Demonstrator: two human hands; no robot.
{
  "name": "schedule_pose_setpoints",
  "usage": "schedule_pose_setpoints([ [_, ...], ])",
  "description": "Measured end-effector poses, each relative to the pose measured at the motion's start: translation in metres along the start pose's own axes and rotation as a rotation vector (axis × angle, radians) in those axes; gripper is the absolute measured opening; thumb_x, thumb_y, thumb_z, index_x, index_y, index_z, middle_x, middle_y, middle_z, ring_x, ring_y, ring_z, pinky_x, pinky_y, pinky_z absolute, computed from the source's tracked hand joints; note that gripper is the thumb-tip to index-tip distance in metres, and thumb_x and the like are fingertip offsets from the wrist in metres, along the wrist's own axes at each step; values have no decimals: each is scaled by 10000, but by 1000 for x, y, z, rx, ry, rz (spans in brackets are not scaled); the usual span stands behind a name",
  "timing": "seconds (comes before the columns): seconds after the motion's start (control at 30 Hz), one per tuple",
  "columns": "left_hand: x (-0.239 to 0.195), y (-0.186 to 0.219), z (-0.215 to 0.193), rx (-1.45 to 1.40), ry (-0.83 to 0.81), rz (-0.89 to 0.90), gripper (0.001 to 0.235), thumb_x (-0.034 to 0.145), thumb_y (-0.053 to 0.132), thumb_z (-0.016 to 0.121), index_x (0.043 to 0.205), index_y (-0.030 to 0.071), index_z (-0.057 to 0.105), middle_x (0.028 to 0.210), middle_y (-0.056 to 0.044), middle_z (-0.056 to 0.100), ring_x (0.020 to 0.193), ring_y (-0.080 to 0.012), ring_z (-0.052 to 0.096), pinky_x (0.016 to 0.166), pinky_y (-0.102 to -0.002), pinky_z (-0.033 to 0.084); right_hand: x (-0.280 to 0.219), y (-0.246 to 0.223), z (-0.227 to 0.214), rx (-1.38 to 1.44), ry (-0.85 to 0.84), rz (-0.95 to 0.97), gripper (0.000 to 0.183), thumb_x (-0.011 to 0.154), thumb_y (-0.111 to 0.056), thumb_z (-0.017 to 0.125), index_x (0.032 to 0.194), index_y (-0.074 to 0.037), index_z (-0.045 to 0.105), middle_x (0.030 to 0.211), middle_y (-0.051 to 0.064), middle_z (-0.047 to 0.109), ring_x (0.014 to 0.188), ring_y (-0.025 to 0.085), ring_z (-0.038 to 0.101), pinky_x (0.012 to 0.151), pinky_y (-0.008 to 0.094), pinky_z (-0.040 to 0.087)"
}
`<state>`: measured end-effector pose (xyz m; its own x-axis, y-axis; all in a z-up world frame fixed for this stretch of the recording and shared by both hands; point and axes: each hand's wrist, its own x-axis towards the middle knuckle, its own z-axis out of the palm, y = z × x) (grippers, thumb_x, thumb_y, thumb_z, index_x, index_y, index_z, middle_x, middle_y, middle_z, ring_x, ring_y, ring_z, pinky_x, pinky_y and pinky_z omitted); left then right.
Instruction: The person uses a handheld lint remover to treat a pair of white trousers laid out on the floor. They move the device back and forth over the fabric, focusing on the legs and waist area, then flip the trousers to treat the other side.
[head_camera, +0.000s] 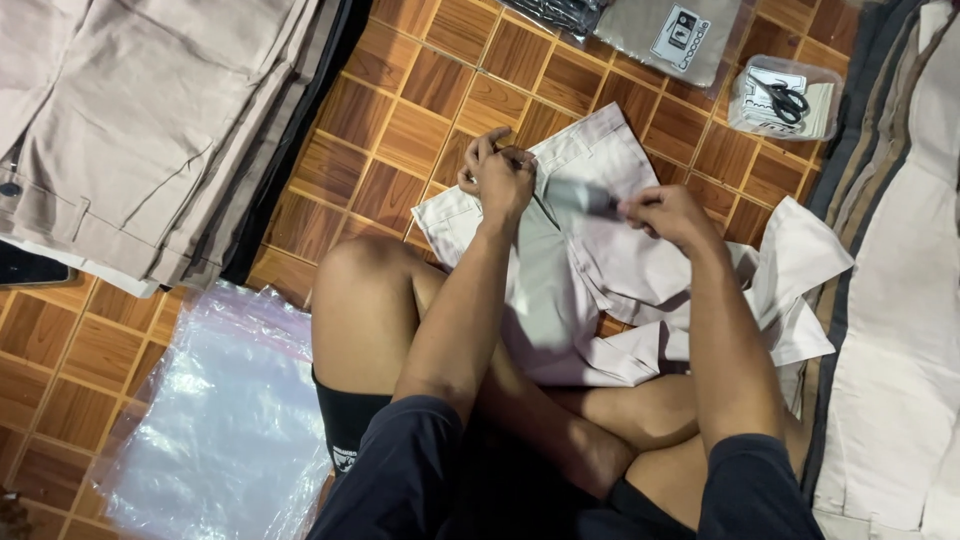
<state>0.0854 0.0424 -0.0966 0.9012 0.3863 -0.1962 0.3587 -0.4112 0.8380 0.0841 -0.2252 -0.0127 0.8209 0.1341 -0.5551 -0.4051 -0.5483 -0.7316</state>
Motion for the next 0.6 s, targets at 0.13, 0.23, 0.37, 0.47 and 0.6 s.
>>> schedule_pose_setpoints([
  [0.13,2,-4,3,-3,-3,1,78,814,230,775,886,259,784,1383,47,501,1444,-250,244,1119,-574,79,19,19,8,-160,257,33,127,954,-321,698,891,-222,747,604,-23,671,402,63,593,326,192,458],
  [0.23,1,-7,7,-5,-5,-11,90,822,219,764,900,259,784,1391,51,499,1452,-249,241,1123,-578,71,-6,-7,10,-68,224,17,166,986,-289,693,911,-148,739,616,42,655,407,79,569,321,189,428],
  [0.37,0,-3,4,4,3,-12,77,809,242,776,877,279,782,1387,77,504,1442,-241,251,1116,-573,89,-15,-22,9,-64,31,94,111,901,-147,722,888,-37,729,654,129,659,460,74,541,327,148,400],
  [0.47,1,-2,4,9,8,-23,79,811,242,776,881,280,782,1390,81,503,1446,-236,248,1121,-571,83,11,2,4,-109,174,59,140,922,-228,724,859,-105,744,633,107,664,435,91,548,325,190,401],
  [0.6,-7,8,-2,2,7,-24,86,820,240,777,905,255,784,1399,64,500,1447,-249,241,1123,-585,73,54,36,-7,-121,359,24,153,940,-370,730,894,-227,757,606,-11,663,398,70,562,331,202,429],
])
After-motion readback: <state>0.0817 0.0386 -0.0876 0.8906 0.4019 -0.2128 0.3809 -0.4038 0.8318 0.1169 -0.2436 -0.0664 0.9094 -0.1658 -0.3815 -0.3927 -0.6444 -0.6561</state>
